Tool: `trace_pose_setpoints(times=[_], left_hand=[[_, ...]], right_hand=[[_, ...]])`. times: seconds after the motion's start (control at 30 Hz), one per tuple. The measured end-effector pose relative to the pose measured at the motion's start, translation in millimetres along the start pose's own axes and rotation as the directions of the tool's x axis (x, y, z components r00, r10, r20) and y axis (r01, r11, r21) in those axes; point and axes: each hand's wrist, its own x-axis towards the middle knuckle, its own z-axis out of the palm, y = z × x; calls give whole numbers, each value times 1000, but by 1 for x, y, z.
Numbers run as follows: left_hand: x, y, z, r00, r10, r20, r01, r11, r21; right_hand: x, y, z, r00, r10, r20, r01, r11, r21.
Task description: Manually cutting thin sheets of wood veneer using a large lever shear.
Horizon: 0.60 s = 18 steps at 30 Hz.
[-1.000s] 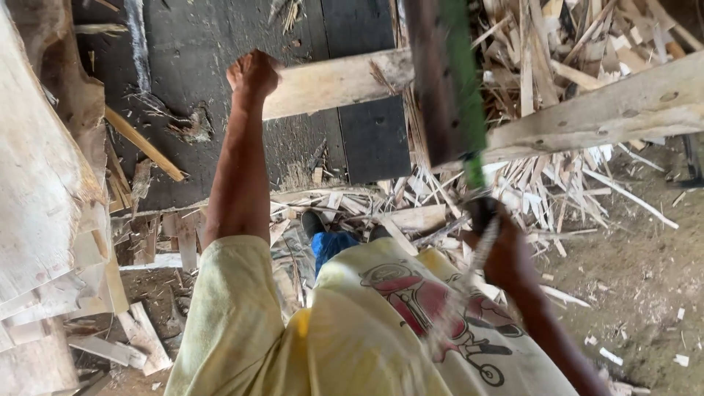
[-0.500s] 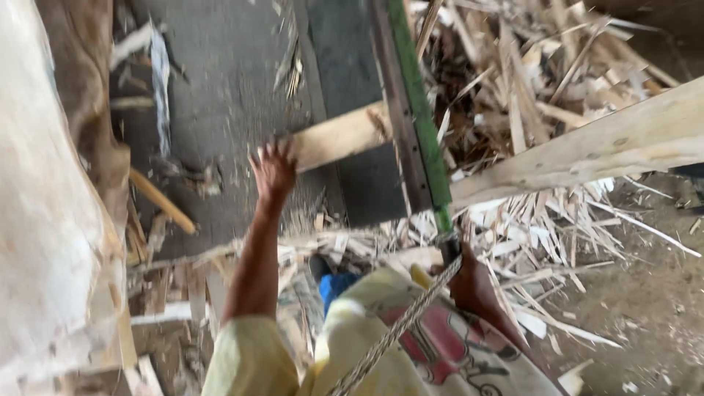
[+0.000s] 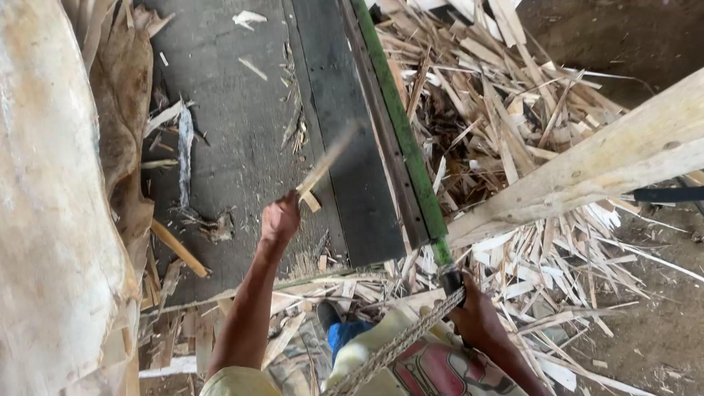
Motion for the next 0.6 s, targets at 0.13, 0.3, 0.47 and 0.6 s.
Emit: trace_pose_setpoints(times=[0.13,0.3,0.47,0.6], left_hand=[[2,-7,91,981,-179,-78,68,689,-722],[17,76,135,858,-366,360,438,157,-885],[38,107,168,874,-439,209,432,504,-748],[57,113,181,912,-402,85,360,682,-637]], right_hand=[[-8,-3,-14,993,-114,-24,115,993,40],[-21,-30,-18,996,-84,22,85,996,-4],[-3,-4,-1,994,-104,25,105,994,-40],[20,24,16,995,-100,12,101,994,-36]])
